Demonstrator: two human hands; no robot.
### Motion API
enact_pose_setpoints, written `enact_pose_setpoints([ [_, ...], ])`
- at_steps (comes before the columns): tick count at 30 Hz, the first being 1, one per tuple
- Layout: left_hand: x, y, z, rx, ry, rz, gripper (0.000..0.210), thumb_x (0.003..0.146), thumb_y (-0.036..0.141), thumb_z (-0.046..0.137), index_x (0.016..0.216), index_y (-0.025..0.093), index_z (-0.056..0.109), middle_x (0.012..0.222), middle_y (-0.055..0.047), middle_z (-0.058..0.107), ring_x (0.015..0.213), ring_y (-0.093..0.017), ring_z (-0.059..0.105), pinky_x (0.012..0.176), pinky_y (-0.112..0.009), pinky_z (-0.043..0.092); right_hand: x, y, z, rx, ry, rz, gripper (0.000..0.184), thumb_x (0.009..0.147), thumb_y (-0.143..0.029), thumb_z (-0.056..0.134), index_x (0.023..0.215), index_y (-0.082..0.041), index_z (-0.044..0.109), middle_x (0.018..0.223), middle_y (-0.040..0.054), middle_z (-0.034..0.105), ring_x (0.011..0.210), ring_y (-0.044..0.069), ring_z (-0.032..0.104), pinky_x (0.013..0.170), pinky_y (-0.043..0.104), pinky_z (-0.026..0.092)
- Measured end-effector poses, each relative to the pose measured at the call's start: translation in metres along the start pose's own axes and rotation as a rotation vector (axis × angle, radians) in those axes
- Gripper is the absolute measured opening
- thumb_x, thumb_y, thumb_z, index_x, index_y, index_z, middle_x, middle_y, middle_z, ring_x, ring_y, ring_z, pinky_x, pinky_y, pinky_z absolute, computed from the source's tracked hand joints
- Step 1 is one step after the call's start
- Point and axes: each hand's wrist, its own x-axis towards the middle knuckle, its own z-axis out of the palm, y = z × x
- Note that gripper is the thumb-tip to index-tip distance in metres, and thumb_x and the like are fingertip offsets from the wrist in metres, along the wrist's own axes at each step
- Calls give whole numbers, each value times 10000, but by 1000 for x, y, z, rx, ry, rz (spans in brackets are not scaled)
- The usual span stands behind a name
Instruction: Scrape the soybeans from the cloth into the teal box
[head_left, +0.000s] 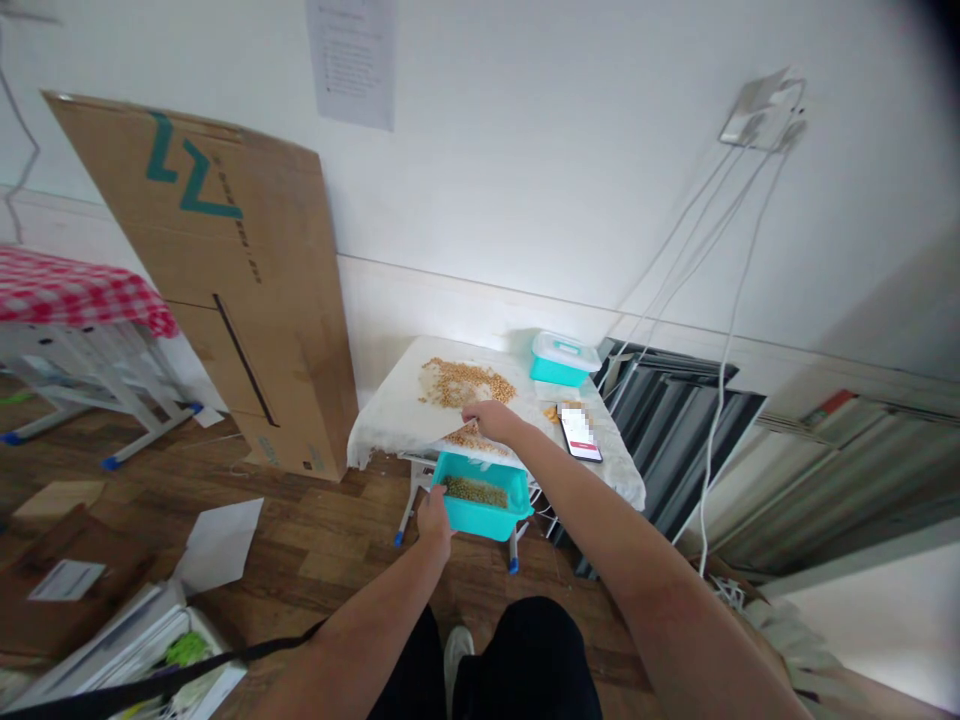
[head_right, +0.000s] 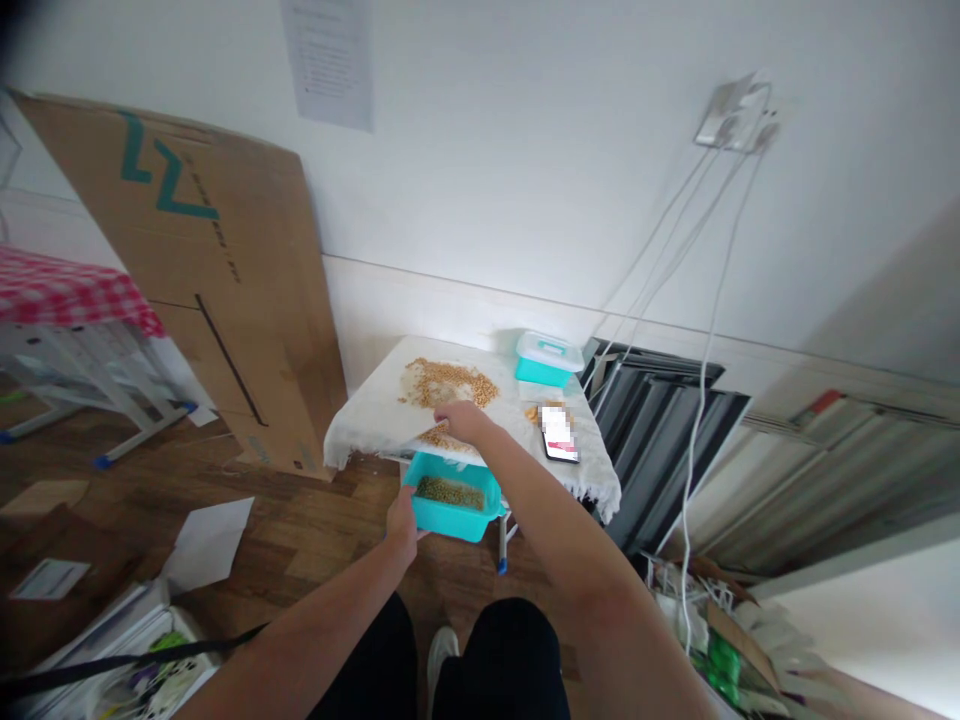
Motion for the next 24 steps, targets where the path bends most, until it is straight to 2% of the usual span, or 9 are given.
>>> enact_pose_setpoints([
  [4,-2,-1,2,-11,-5,-11,448,975,484,576,1268,178,721,1180,-163,764,1002,-327,771,608,-356,637,-17,4,-2,6,-5,6,472,879,-11,539,1209,-191,822,1234,78,827,1172,225,737,1022,289,490],
  [9,-3,-1,2,-3,0,-11,407,969,503,575,1215,220,734,1142,-132,778,987,-308,777,634,-346,638,-34,5,-6,1,-22,41,519,848,11,513,1207,-193,827,1230,79,829,1165,224,739,1009,276,486],
  [16,-9,5,3,-61,7,-37,373,948,459,591,1186,205,726,1058,-126,779,939,-306,775,675,-373,645,-52,9,-3,11,-10,51,513,843,-15,522,1213,-194,830,1221,86,830,1161,232,738,1029,285,486],
  [24,-8,6,5,-35,12,-43,399,939,497,588,1205,222,700,1079,-120,770,981,-320,767,649,-371,640,-69,3,-3,-14,-22,87,469,883,-56,552,1231,-227,816,1218,78,829,1168,240,741,1021,291,488],
])
